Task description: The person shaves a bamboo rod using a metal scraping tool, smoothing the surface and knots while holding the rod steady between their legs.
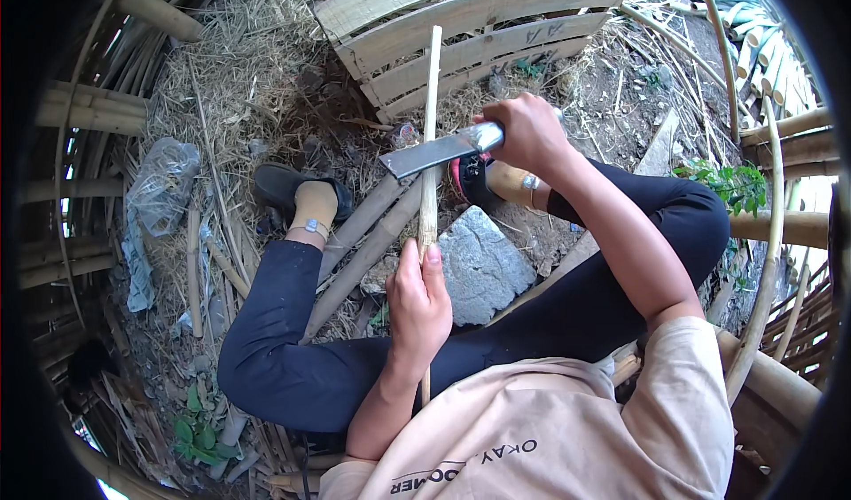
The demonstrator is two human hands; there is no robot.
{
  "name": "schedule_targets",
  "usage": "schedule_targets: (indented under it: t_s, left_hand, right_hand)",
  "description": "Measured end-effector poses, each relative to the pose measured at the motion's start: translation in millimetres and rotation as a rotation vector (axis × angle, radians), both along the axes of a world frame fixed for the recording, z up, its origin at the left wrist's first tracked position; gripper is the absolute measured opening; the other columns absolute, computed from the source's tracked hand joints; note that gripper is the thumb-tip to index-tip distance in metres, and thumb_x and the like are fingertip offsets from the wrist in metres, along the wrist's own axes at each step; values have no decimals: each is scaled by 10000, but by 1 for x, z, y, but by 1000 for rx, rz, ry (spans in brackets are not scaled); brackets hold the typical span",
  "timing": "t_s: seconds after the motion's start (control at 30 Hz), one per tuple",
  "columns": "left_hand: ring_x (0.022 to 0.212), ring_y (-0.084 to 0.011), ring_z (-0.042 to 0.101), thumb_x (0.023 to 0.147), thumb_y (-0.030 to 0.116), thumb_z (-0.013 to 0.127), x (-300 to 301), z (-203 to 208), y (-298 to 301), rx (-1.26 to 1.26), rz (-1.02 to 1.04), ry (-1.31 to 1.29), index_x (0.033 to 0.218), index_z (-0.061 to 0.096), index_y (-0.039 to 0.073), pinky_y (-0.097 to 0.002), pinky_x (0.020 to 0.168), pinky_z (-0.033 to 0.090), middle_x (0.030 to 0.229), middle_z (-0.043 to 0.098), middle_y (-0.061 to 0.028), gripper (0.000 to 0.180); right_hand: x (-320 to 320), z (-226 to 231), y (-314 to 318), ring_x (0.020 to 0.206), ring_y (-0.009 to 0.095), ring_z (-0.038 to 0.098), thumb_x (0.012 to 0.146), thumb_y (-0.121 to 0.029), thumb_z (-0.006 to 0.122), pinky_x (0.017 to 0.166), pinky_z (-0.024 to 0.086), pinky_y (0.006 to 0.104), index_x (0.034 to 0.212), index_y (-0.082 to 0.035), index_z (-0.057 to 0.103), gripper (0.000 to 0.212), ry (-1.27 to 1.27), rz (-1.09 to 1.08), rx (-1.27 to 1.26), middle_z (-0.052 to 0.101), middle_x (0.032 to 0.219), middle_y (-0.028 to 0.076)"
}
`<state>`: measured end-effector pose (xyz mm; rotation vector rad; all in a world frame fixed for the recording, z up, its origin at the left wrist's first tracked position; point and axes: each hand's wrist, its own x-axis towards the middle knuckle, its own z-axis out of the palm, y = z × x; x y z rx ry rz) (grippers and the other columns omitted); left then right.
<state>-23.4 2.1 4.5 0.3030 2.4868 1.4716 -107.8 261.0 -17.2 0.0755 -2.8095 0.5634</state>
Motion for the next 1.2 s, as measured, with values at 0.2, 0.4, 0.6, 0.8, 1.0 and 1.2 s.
schedule_targets:
  t_s: [0.2, 0.4, 0.6, 0.8, 1.0, 1.2]
  left_hand:
    - [528, -196, 489, 1082, 253, 475, 4, -21, -3, 59, -76, -64, 924, 534, 26, -349, 500, 361, 611, 484, -69, 283]
    - [511, -12, 361, 1102, 289, 448, 7, -38, 2, 209, -80, -264, 1016, 553, 53, -218, 457, 284, 645, 422, 67, 272]
    - [532, -89, 462, 1082, 279, 490, 0, -30, 12, 309, -51, -414, 980, 594, 9, -294, 507, 379, 615, 492, -10, 308]
    - [503, -263, 507, 1067, 221, 499, 5, -33, 9, 46, -50, -105, 918, 547, -1, -404, 504, 369, 587, 500, -114, 272]
    - [531, -401, 568, 1061, 198, 492, 19, -10, 16, -59, -97, -123, 877, 512, 3, -470, 512, 382, 569, 510, -173, 269]
    - [538, -301, 606, 1063, 228, 495, 9, -10, 13, 2, -44, -33, 945, 596, -3, -424, 521, 420, 615, 578, -144, 278]
  right_hand:
    - [-18, 5, 59, 756, 359, 733, 834, -255, 697, 733, 591, 453, 971, -118, 791, 216, -36, -485, 26, 734, 807, 179]
    - [0, 40, 69, 746, 358, 727, 861, -255, 727, 723, 579, 452, 1017, -122, 792, 215, -41, -399, -184, 729, 802, 197]
    - [10, 17, 23, 780, 357, 720, 749, -171, 723, 774, 590, 450, 954, -122, 789, 220, -168, -137, -113, 731, 828, 174]
    - [5, 1, 23, 779, 396, 714, 702, -128, 666, 754, 588, 473, 839, -77, 755, 171, -247, -153, 44, 711, 793, 206]
    - [-14, -11, 74, 892, 375, 734, 837, -151, 608, 804, 587, 472, 1005, -57, 743, 235, -266, -534, 118, 730, 941, 227]
    - [7, 17, 128, 882, 412, 712, 912, -396, 679, 797, 560, 497, 942, -54, 745, 349, -80, -714, -62, 718, 863, 231]
